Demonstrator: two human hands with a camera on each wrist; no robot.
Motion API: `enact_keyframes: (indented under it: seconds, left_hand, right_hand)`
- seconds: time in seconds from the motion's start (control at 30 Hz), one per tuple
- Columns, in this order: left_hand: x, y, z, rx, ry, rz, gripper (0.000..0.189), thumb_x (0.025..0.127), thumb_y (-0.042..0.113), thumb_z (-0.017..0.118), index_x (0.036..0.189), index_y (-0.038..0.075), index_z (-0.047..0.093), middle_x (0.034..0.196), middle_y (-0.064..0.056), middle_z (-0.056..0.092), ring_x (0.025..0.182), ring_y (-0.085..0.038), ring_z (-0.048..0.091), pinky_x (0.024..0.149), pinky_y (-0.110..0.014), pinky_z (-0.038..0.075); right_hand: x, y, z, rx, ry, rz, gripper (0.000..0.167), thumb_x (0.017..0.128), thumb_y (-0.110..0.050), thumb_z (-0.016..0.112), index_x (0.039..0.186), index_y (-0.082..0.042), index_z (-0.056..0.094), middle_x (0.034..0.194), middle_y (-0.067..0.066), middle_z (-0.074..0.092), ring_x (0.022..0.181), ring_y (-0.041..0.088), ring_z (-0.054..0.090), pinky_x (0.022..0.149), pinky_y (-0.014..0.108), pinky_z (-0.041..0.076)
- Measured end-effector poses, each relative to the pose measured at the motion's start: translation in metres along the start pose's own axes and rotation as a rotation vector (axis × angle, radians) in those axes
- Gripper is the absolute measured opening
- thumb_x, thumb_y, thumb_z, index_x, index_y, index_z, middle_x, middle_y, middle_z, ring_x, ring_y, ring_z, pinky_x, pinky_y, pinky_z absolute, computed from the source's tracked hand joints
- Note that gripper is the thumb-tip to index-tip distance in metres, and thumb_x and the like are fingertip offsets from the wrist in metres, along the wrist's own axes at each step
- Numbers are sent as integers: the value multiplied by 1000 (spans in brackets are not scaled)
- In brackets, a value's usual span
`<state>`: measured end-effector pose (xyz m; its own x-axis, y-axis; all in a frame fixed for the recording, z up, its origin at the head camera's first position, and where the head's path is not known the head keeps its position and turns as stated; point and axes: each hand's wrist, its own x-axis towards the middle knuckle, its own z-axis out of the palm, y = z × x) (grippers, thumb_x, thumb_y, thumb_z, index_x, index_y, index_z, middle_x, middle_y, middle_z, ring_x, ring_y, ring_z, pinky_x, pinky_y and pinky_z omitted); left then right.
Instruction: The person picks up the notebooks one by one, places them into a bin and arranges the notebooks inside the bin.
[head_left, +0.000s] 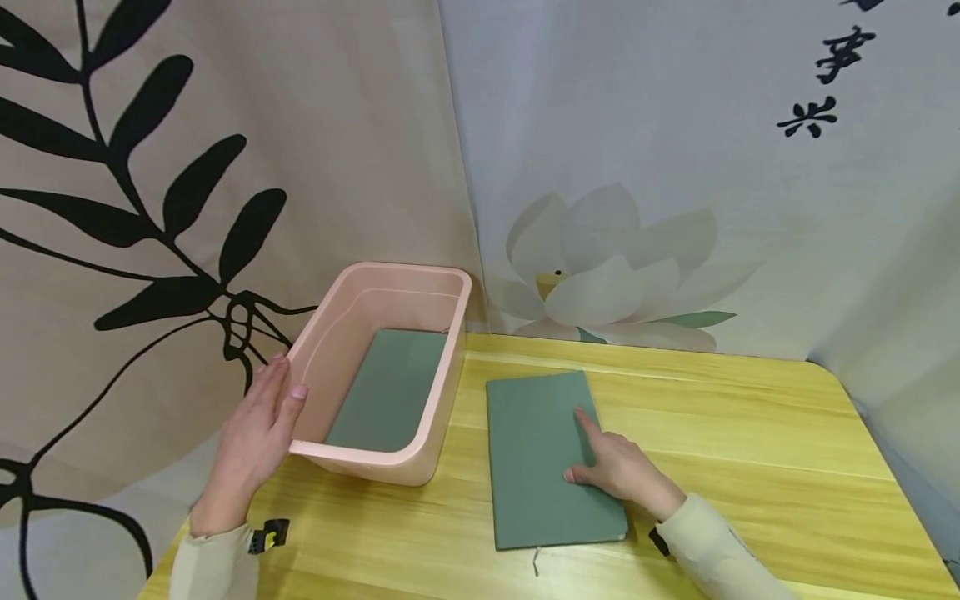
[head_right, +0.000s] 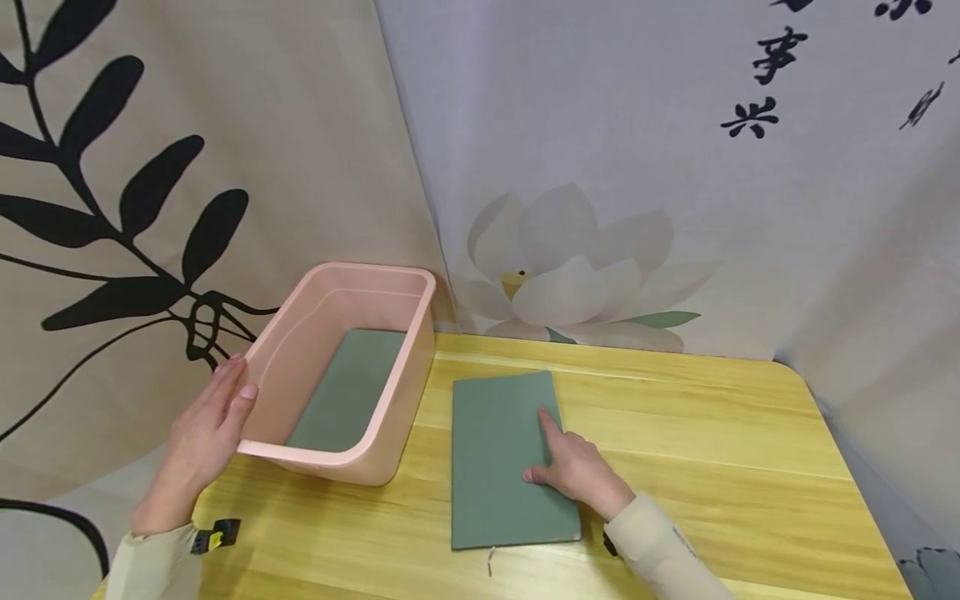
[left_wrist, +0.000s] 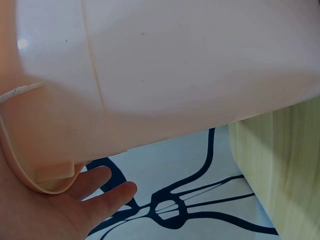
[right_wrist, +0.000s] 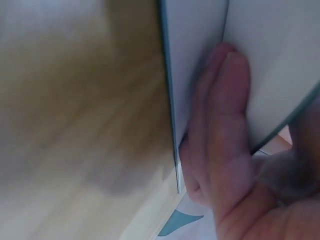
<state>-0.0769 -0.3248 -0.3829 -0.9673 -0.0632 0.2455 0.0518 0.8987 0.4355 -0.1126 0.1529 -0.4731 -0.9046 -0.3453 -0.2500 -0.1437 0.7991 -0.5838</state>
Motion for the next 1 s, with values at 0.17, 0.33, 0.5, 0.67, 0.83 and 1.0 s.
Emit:
enact_keyframes:
  seconds: [0.17, 0.33, 0.5, 0.67, 0.83, 1.0]
  left_hand:
    - [0, 2, 0, -24, -9, -11, 67, 113, 41, 36, 159, -7, 30, 165, -29, 27, 151, -51, 23, 113, -73, 24]
    - [0, 2, 0, -37, -15, -14, 66, 113, 40, 36, 160, -5, 28, 166, -27, 26, 152, -50, 22, 113, -74, 24]
    - [-1, 0, 1, -40, -9, -10, 65, 113, 40, 36, 161, -4, 27, 166, -26, 26, 152, -50, 23, 113, -74, 24]
    - [-1, -1, -1, -38, -4, -10, 65, 113, 39, 36, 160, -4, 27, 166, -26, 27, 151, -51, 24, 111, -76, 24]
    - [-2, 0, 0, -15, -7, -16, 64, 113, 39, 35, 160, -4, 28, 166, -25, 27, 149, -53, 26, 107, -79, 25]
    - [0, 3, 0, -7, -16, -25, 65, 113, 40, 35, 161, -2, 27, 167, -25, 26, 149, -53, 26, 107, -80, 25]
  right_hand:
    - [-8, 8, -3, 43, -2, -11, 104, 85, -33, 87, 160, 6, 27, 138, 37, 56, 122, 49, 60, 98, 60, 51]
    - [-15, 17, -8, 99, 2, -37, 90, 92, -24, 80, 160, 6, 28, 152, 35, 44, 137, 51, 46, 109, 63, 42]
    - [-20, 22, -13, 210, 9, -109, 73, 101, -16, 68, 159, 7, 30, 157, 35, 37, 144, 53, 36, 114, 66, 34]
    - [-25, 25, -17, 351, 9, -176, 64, 106, -14, 59, 159, 5, 30, 163, 30, 30, 150, 50, 25, 118, 68, 26]
    - [-26, 28, -13, 410, 34, -210, 63, 106, -14, 59, 160, 4, 31, 165, 24, 30, 151, 45, 28, 119, 63, 28]
    - [-31, 27, -13, 484, 54, -185, 65, 105, -13, 60, 161, 0, 30, 165, 25, 30, 54, 9, 53, 68, 27, 56]
